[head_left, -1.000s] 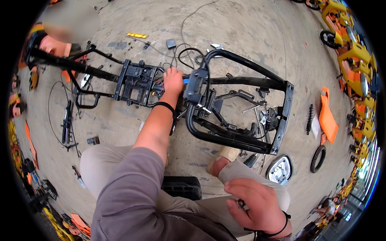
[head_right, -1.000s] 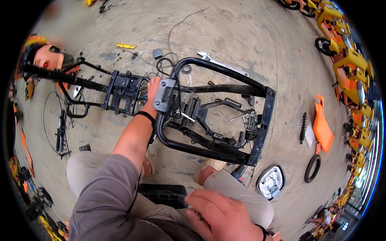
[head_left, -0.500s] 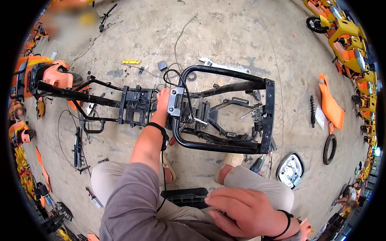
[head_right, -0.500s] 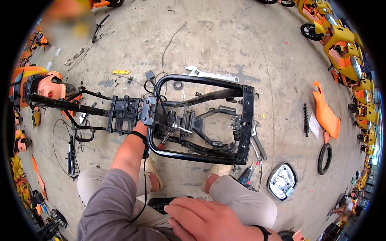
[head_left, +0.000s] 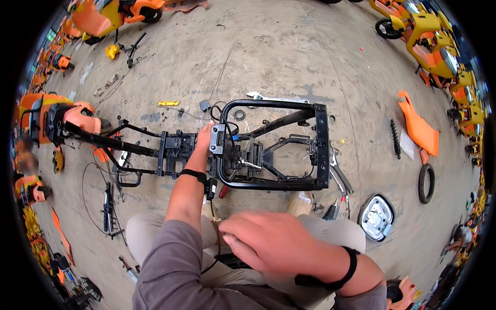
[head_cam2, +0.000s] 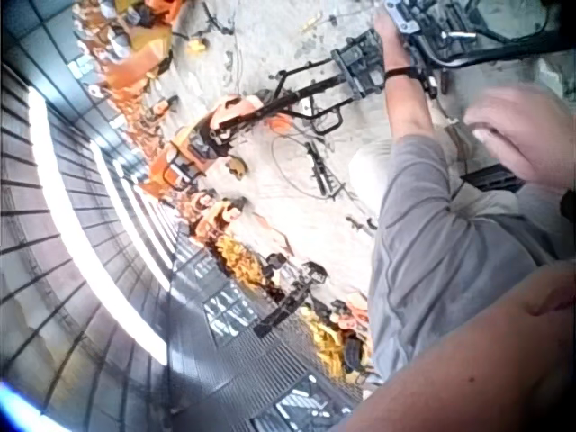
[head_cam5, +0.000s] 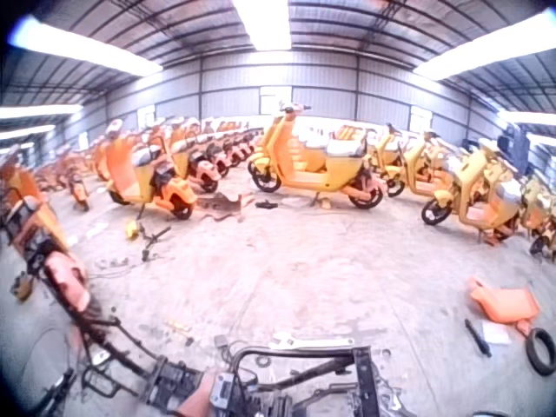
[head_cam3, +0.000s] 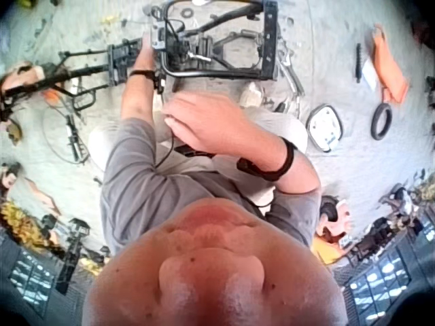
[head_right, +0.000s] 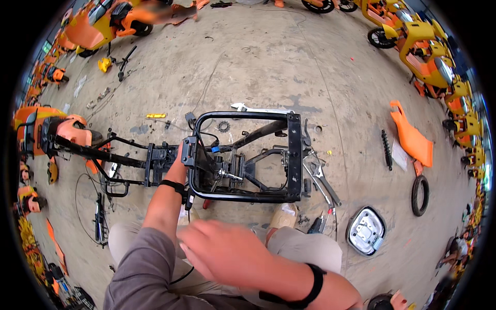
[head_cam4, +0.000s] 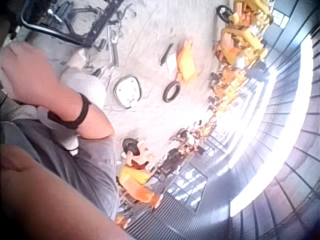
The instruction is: The person threads a wire through the frame of a motorcycle and attaches a connector to a cable using their hands.
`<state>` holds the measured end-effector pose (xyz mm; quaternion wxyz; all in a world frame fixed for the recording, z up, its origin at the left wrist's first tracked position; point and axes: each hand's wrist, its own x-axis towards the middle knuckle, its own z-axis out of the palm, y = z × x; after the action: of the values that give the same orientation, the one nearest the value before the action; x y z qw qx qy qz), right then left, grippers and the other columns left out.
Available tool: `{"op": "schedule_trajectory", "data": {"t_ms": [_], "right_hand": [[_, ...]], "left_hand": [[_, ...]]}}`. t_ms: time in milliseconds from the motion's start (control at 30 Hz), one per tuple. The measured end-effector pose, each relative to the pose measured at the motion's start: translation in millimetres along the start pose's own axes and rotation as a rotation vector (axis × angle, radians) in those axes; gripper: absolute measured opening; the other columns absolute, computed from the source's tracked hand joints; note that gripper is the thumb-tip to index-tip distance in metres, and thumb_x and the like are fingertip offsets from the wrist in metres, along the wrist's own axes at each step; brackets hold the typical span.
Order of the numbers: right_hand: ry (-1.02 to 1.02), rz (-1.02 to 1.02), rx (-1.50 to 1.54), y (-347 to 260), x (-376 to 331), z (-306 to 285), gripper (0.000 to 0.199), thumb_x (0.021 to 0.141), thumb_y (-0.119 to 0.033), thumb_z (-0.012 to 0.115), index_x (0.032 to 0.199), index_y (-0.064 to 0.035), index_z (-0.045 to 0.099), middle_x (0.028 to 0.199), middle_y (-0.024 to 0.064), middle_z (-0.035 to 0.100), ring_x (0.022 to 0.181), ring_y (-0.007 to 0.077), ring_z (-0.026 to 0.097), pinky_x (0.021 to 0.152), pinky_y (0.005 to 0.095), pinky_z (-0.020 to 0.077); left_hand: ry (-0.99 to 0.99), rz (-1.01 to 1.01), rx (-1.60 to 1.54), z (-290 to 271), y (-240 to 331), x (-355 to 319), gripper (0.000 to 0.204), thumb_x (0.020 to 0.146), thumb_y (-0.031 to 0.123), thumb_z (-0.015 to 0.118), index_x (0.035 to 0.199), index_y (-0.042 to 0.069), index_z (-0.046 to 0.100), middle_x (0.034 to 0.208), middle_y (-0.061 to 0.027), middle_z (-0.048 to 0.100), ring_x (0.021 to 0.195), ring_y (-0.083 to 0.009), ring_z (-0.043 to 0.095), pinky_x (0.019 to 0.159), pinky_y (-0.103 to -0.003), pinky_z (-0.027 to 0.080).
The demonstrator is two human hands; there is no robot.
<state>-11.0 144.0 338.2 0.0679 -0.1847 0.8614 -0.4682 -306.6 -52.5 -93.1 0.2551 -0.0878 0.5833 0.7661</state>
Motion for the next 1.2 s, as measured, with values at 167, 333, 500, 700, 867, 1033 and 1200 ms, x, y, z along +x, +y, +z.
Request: {"op": "schedule_trajectory", "data": {"t_ms": [167,333,500,700,867,1033,1200], "right_hand": [[0.192,-0.090,-0.021,17,29,12,0.014,0.091,-0.018,0.061,0.096,-0.0047,0.061,0.083,0.0118,0.062,0.077,0.0330,0.066,0.065,0.0442,0.0535],[0.161,-0.057,-0.031,23,57,34,0.016,0.091,-0.018,0.060,0.100,-0.0054,0.066,0.089,0.0135,0.068,0.082,0.0366,0.067,0.070,0.0457,0.0544],[0.192,-0.131,-0.152,27,86,62,0.015,0.086,-0.018,0.062,0.094,-0.0064,0.068,0.091,0.0158,0.070,0.083,0.0377,0.069,0.073,0.0485,0.0549],[0.184,-0.085,-0.230,33,92,72,0.014,0.082,-0.016,0.062,0.090,-0.0070,0.069,0.091,0.0146,0.072,0.086,0.0368,0.070,0.075,0.0487,0.0555],[0.236,-0.037,-0.208,40,75,38,0.011,0.082,-0.015,0.062,0.086,-0.0061,0.068,0.091,0.0169,0.072,0.086,0.0359,0.071,0.075,0.0474,0.0564],[0.171,0.396,-0.330,55,57,14,0.019,0.085,-0.022,0.066,0.096,-0.0099,0.076,0.102,0.0119,0.075,0.094,0.0318,0.072,0.080,0.0426,0.0578],[-0.487,0.491,-0.546,52,49,27,0.048,0.070,-0.037,0.088,0.111,-0.0146,0.078,0.112,0.0038,0.076,0.103,0.0228,0.072,0.086,0.0356,0.0568]], "left_hand": [[0.193,0.127,-0.127,51,91,-49,0.032,0.108,0.035,0.047,0.092,0.011,0.061,0.073,0.0020,0.053,0.063,-0.0121,0.047,0.060,-0.028,0.042],[0.251,0.044,-0.167,42,115,-85,0.033,0.108,0.035,0.045,0.093,0.009,0.058,0.066,0.0017,0.046,0.057,-0.0136,0.042,0.058,-0.030,0.040],[0.135,0.042,-0.046,-16,75,-126,0.034,0.107,0.034,0.044,0.091,0.008,0.058,0.063,0.0014,0.047,0.056,-0.0136,0.044,0.056,-0.031,0.042],[0.299,0.015,-0.196,3,51,-191,0.037,0.108,0.035,0.043,0.093,0.006,0.058,0.060,0.0015,0.045,0.052,-0.0137,0.042,0.055,-0.032,0.044],[0.376,0.156,-0.125,35,94,-171,0.039,0.109,0.036,0.041,0.095,0.004,0.058,0.059,0.0016,0.043,0.049,-0.0137,0.040,0.055,-0.032,0.045],[0.451,0.239,0.186,50,111,-138,0.043,0.109,0.038,0.039,0.098,0.001,0.058,0.057,0.0019,0.041,0.046,-0.0138,0.037,0.056,-0.032,0.047],[0.476,0.273,0.276,37,117,-135,0.051,0.109,0.042,0.038,0.107,-0.005,0.058,0.057,0.0031,0.037,0.045,-0.0130,0.035,0.059,-0.035,0.052]]}}
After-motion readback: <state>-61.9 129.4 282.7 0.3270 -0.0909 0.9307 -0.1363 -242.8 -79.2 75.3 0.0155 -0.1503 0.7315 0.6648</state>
